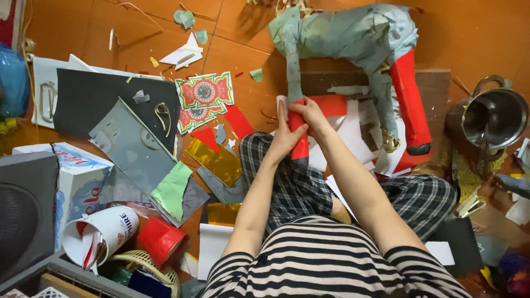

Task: Decorating a paper-mache animal structure by wrapping red paper strips around its legs

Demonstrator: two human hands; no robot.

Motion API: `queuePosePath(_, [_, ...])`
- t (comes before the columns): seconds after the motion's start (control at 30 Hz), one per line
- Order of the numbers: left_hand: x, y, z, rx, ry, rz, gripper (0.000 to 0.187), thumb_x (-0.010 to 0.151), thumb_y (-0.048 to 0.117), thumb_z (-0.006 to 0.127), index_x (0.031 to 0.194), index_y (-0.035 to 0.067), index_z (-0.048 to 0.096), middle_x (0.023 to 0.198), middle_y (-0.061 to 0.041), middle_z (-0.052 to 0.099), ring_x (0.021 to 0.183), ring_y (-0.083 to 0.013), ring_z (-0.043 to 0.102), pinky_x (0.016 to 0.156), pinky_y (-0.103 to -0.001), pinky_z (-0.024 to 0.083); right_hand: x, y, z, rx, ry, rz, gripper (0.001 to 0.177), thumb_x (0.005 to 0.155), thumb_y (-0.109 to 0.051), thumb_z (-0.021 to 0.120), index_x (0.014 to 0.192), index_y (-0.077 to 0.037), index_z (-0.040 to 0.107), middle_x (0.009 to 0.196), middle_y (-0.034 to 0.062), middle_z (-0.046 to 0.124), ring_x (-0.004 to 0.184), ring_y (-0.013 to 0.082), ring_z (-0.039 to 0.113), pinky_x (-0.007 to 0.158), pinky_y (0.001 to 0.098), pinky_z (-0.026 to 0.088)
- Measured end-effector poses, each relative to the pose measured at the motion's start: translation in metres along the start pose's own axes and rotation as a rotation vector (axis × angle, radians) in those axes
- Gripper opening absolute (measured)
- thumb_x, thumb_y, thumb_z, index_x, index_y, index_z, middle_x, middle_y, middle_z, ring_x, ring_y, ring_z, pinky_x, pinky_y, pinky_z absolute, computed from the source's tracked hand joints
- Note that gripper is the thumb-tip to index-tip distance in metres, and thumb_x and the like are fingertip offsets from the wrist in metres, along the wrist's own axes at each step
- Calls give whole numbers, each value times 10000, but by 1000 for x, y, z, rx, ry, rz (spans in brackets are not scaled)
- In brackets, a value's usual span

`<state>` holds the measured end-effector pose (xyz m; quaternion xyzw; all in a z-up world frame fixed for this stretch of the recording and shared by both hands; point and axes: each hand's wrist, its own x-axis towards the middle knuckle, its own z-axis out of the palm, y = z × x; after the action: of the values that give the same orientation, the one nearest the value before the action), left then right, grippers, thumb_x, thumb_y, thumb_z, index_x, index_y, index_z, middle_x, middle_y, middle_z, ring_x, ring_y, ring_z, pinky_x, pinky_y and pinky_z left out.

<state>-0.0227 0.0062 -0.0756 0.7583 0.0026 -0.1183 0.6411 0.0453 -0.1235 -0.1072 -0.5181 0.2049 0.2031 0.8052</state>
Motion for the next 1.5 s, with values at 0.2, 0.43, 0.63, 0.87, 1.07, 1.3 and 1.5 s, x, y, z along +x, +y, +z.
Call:
queuePosePath(0.2, [38, 48, -23, 159, 694, 0, 895, 1011, 338, 792, 1736, 134, 309, 1545, -282, 603, 1390, -523, 603, 1205, -638, 467, -3, 7, 17, -55, 44, -88, 507, 947, -221, 869, 1359, -95, 602, 917, 141, 611, 570, 251, 694, 484, 377, 632])
queuePosePath(0.43, [95, 97, 13, 349, 279, 184, 830, 993, 15, 700, 1692, 273, 337, 1606, -154, 627, 1160, -285, 790, 900, -363, 713, -44, -30, 21, -956, 146, -751, 464, 922, -72, 764, 1362, -2, 634, 1307, 195, 567, 1172, 322, 540, 989, 454, 520])
queuePosePath(0.63, [62, 48, 12, 186, 326, 103, 870, 985, 193, 783, 1698, -8, 328, 1521, -435, 553, 1442, -586, 530, 1261, -623, 388, 3, 4, -6, -167, 464, -206, 223, 963, -110, 589, 858, -71, 782, 628, 19, 598, 515, 117, 557, 464, 302, 471])
queuePosePath(0.87, [68, 0, 7, 150, 111, -426, 1083, 836, 627, 865, 1677, 186, 345, 1363, -337, 691, 1137, -464, 756, 1009, -555, 618, 60, 62, -67, 189, 266, 92, 202, 968, -145, 752, 967, 27, 645, 727, 155, 624, 552, 264, 656, 478, 440, 536])
queuePosePath(1.07, [73, -20, 10, 292, 149, -498, 942, 868, 615, 802, 1619, 196, 419, 1301, -322, 730, 1196, -465, 754, 997, -545, 627, -5, 26, -59, 24, 417, 80, 384, 1050, -301, 645, 712, -134, 577, 573, 40, 514, 431, 130, 512, 372, 279, 369])
queuePosePath(1.3, [60, 15, 2, 236, 8, -469, 891, 909, 424, 725, 1637, 121, 308, 1374, -402, 667, 1291, -543, 680, 1116, -601, 558, -9, -57, 20, -788, -42, -75, 635, 1124, -575, 536, 1348, -10, 719, 1282, 269, 734, 1338, 439, 650, 1156, 616, 479])
queuePosePath(1.5, [36, 120, -20, -53, -142, -357, 1168, 872, 343, 820, 1742, 48, 98, 1493, -464, 539, 1409, -591, 566, 1140, -626, 499, 50, -21, -4, -119, 59, 174, 454, 1004, -413, 828, 1173, -4, 727, 905, 77, 632, 815, 246, 666, 667, 432, 606])
